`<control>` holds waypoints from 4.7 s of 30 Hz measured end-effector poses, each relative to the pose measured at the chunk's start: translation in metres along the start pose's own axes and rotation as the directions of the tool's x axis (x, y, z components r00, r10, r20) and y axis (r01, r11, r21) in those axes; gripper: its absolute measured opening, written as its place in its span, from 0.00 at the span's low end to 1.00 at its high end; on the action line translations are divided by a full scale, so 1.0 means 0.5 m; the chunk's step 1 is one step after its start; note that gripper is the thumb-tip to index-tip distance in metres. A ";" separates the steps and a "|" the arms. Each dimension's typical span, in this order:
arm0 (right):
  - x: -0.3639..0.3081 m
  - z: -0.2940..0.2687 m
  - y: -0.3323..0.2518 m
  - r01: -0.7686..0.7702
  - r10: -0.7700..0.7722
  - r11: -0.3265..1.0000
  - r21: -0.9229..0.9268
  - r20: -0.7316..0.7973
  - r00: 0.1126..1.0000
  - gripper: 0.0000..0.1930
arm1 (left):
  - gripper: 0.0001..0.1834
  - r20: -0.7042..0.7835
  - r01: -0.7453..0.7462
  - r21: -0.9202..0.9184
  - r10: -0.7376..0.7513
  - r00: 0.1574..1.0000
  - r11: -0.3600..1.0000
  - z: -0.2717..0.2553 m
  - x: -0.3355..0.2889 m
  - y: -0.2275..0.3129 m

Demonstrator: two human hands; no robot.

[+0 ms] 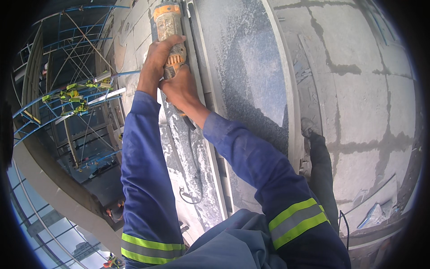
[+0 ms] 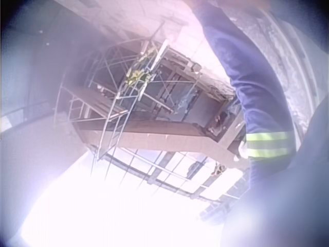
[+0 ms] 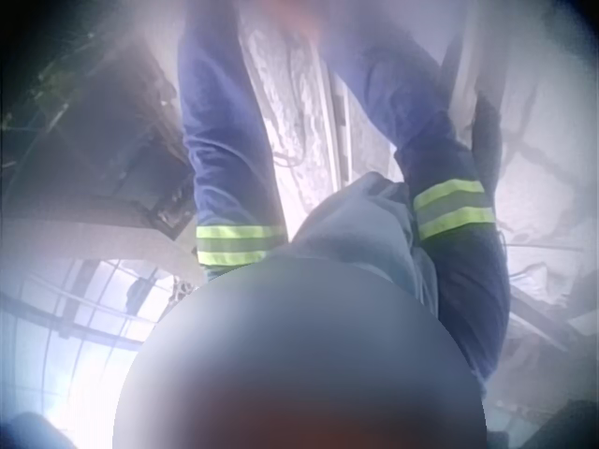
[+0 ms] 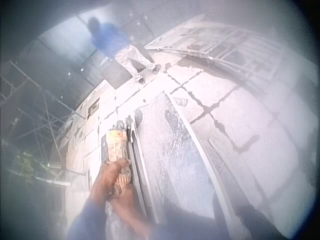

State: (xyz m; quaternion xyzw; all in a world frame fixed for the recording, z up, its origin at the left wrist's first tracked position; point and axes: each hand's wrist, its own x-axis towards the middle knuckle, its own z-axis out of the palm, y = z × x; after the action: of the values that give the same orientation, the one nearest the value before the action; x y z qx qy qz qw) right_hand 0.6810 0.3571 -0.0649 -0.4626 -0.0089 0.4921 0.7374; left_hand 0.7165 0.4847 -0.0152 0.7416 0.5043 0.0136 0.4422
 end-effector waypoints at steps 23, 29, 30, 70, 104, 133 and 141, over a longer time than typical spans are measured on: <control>0.044 -0.006 -0.005 -0.077 0.081 0.995 -0.069 0.063 0.995 0.29 | 0.37 0.026 0.020 -0.006 -0.020 0.999 1.000 -0.003 0.025 0.005; 0.025 0.001 -0.001 -0.046 0.045 0.999 -0.018 -0.015 0.999 0.11 | 0.35 0.047 -0.021 -0.002 0.021 0.999 1.000 0.002 0.005 0.010; 0.022 -0.002 0.001 -0.043 0.043 0.999 -0.022 -0.008 0.999 0.11 | 0.34 0.045 -0.021 -0.001 0.021 0.999 1.000 0.003 0.005 0.012; -0.008 -0.004 -0.002 -0.010 0.010 1.000 0.002 0.001 1.000 0.09 | 0.35 0.010 -0.021 0.020 0.021 1.000 1.000 0.002 0.001 -0.009; -0.016 -0.008 0.007 0.005 -0.005 1.000 0.008 0.004 1.000 0.09 | 0.31 -0.010 -0.064 -0.001 0.064 0.998 0.998 0.011 -0.019 -0.012; -0.025 -0.012 0.009 0.019 -0.019 1.000 -0.003 0.017 1.000 0.09 | 0.31 0.009 -0.055 -0.026 0.055 0.998 0.998 0.012 -0.025 -0.012; -0.006 -0.014 0.021 0.004 -0.004 1.000 -0.007 0.012 1.000 0.10 | 0.34 0.046 0.016 -0.001 -0.016 0.999 1.000 0.009 -0.028 0.002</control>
State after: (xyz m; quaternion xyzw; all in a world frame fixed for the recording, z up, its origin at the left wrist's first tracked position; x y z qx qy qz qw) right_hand 0.6750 0.3511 -0.0749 -0.4622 -0.0161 0.4935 0.7366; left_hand 0.7125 0.4710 -0.0114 0.7374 0.4998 -0.0067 0.4543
